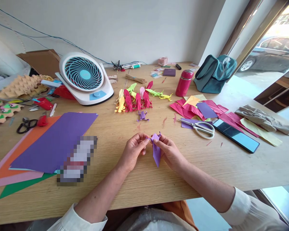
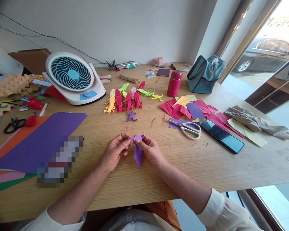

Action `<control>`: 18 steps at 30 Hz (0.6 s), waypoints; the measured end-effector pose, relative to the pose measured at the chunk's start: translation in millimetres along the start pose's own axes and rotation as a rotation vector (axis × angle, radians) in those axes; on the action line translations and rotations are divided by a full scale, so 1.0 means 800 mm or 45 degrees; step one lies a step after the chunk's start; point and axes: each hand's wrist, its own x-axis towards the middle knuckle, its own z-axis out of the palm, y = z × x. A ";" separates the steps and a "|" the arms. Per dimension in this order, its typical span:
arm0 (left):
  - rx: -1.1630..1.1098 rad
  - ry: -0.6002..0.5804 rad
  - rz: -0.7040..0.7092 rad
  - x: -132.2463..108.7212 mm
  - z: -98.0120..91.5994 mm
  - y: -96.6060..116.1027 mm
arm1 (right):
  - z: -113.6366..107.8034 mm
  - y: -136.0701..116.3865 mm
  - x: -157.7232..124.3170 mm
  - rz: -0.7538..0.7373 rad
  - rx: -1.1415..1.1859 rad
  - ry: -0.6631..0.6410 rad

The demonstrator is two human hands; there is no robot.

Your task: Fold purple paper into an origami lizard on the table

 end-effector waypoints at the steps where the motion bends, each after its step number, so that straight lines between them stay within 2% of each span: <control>1: -0.007 0.003 -0.001 0.000 0.000 0.001 | 0.000 0.000 0.000 0.002 -0.002 -0.002; 5: -0.006 0.007 -0.002 0.000 -0.001 -0.001 | -0.002 0.001 0.002 -0.022 0.000 0.006; 11: 0.272 -0.065 0.021 0.002 -0.005 -0.018 | -0.005 0.005 0.008 -0.139 -0.044 0.041; 15: 0.409 0.010 0.156 0.006 -0.007 -0.024 | -0.006 0.007 0.010 -0.193 -0.101 0.007; 18: 0.375 0.059 0.153 0.006 -0.009 -0.023 | -0.009 0.007 0.010 -0.176 -0.126 0.035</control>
